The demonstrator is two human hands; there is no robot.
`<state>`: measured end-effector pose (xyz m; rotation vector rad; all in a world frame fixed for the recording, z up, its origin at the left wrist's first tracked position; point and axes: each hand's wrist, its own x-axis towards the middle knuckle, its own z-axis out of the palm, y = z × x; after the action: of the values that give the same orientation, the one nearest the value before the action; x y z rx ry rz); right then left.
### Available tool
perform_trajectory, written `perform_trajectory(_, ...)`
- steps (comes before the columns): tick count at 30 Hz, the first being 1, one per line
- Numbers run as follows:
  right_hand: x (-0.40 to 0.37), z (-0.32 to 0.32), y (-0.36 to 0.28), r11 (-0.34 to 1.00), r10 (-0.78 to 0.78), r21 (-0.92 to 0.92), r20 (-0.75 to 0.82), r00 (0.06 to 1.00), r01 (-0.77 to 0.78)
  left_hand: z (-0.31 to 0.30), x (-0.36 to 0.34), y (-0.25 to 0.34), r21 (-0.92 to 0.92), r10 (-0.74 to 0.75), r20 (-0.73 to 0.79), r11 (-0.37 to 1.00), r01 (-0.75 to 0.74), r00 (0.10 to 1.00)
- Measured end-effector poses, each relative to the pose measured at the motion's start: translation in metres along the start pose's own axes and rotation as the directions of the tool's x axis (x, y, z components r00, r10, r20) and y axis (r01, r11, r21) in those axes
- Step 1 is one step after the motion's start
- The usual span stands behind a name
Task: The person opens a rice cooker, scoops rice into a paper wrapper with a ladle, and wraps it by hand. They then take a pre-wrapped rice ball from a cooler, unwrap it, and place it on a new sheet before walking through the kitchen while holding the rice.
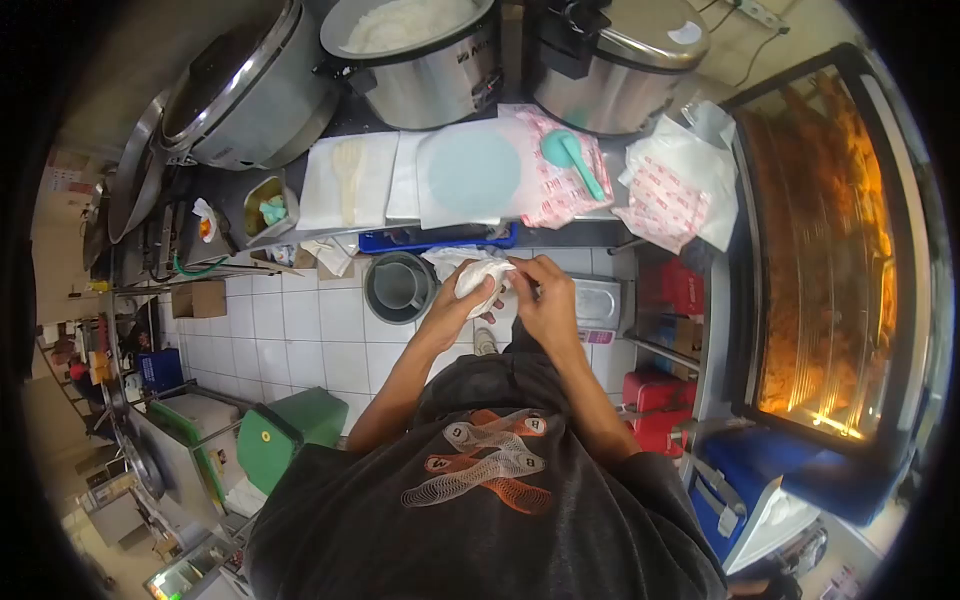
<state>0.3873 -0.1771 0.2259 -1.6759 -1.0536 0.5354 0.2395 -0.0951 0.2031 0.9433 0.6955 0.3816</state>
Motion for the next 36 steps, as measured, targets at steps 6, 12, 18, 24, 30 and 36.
perform_trajectory(6, 0.115, -0.03, 0.021, 0.981, -0.185, 0.017, 0.367, 0.912, 0.193, -0.037, 0.064, 0.036, 0.11, -0.172, 0.105, 0.981, 0.16, 0.98)
perform_trajectory(12, 0.216, -0.035, 0.014, 0.96, -0.267, 0.168, 0.303, 0.915, 0.225, -0.059, 0.113, 0.044, -0.172, -0.064, 0.075, 0.982, 0.076, 0.995)
perform_trajectory(18, 0.402, -0.111, -0.049, 0.892, -0.321, 0.303, -0.101, 0.942, 0.337, -0.095, 0.103, 0.052, -0.227, -0.03, 0.007, 0.973, 0.031, 1.0)
perform_trajectory(24, 0.626, -0.17, -0.067, 0.903, 0.013, 0.422, -0.207, 0.978, 0.077, -0.115, 0.089, 0.058, -0.19, -0.082, 0.002, 0.978, 0.081, 0.997)
perform_trajectory(30, 0.746, -0.152, -0.038, 0.831, 0.169, 0.536, 0.015, 0.986, -0.15, -0.082, 0.098, 0.058, -0.284, -0.049, -0.226, 0.959, -0.018, 0.973)
perform_trajectory(36, 0.766, -0.129, -0.043, 0.644, 0.081, 0.757, 0.078, 0.994, -0.112, -0.059, 0.121, 0.05, -0.373, -0.147, -0.296, 0.928, 0.028, 0.944)
